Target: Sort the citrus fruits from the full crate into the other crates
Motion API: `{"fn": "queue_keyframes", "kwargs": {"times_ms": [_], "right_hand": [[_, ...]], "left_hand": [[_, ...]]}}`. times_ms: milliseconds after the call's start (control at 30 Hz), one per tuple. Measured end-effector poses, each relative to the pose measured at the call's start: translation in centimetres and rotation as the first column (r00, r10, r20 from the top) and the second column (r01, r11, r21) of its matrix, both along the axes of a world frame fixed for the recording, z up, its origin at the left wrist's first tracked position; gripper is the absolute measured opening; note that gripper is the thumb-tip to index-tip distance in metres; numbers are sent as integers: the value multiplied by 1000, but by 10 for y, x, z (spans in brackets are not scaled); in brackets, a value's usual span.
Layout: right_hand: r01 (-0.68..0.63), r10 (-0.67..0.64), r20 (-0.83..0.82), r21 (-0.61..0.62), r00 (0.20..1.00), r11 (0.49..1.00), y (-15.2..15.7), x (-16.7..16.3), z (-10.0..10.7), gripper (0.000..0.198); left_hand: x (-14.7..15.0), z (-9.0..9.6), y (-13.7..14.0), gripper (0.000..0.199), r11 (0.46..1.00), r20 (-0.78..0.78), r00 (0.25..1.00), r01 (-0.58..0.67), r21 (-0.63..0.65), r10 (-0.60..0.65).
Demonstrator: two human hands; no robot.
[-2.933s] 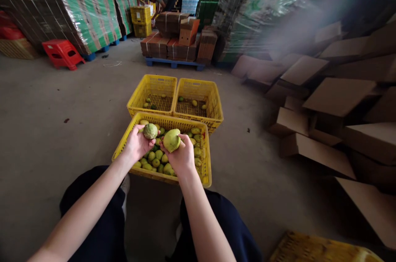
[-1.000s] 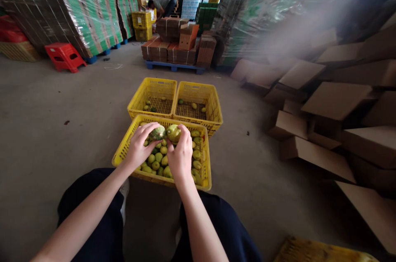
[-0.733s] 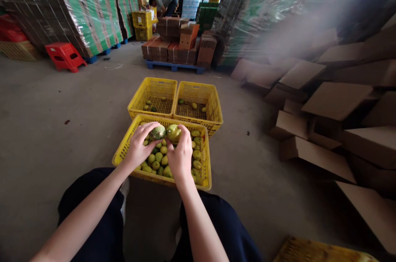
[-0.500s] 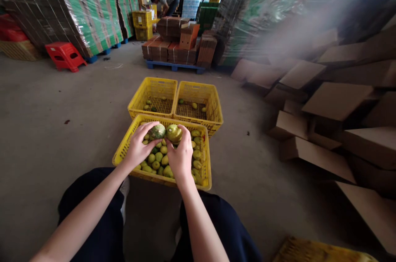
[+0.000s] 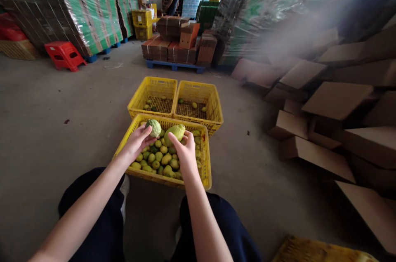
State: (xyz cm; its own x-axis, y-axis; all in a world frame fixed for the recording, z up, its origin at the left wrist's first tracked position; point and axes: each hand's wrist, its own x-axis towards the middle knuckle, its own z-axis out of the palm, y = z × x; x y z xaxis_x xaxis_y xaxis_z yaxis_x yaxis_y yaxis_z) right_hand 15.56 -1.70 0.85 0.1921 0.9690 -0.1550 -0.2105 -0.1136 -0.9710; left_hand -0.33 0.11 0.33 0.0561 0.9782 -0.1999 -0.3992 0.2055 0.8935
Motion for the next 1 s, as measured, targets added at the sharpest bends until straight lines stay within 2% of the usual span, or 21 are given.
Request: {"fn": "queue_keyframes", "kwargs": {"times_ms": [67, 167, 267, 400, 467, 533, 600, 667, 867, 933, 1000], "right_hand": [[-140, 117, -199, -109, 973, 984, 2, 1, 4, 37], [-356, 262, -397, -185, 880, 916, 4, 0, 8, 32], [-402, 267, -456, -230, 849, 886, 5, -1, 10, 34], [-409, 260, -456, -266, 851, 873, 5, -3, 11, 40], [-389, 260, -425, -252, 867, 886, 4, -2, 12, 42], [-281, 205, -338, -194, 918, 940, 1, -1, 14, 40], [-135, 112, -211, -97, 971, 986, -2, 3, 16, 41], [-52, 52, -86, 4, 995, 999, -5, 6, 17, 46], [-30, -9, 184, 212, 983, 977, -9, 9, 16, 55], [-16, -37, 212, 246, 977, 969, -8, 9, 13, 56], [3, -65, 226, 266, 972, 964, -7, 9, 11, 55]], "left_hand": [[1, 3, 0, 31, 988, 76, 997, 31, -151, -19], [3, 8, -1, 35, 945, 171, 985, 71, -320, -16], [4, 10, -1, 41, 923, 188, 982, 97, -373, -28], [2, 6, 0, 45, 929, 130, 991, 89, -360, -44], [-1, 4, 1, 47, 962, 69, 994, 99, -253, -84], [-5, 3, 1, 50, 992, -36, 992, 123, -41, -124], [-9, 3, 0, 58, 974, -172, 979, 139, 181, -108], [-10, 4, -1, 63, 932, -283, 957, 152, 329, -56], [-7, 1, -5, 53, 821, -375, 924, 156, 549, 75], [-6, 0, -5, 51, 806, -388, 917, 162, 570, 90], [-7, 0, -5, 53, 814, -386, 920, 174, 554, 66]]}}
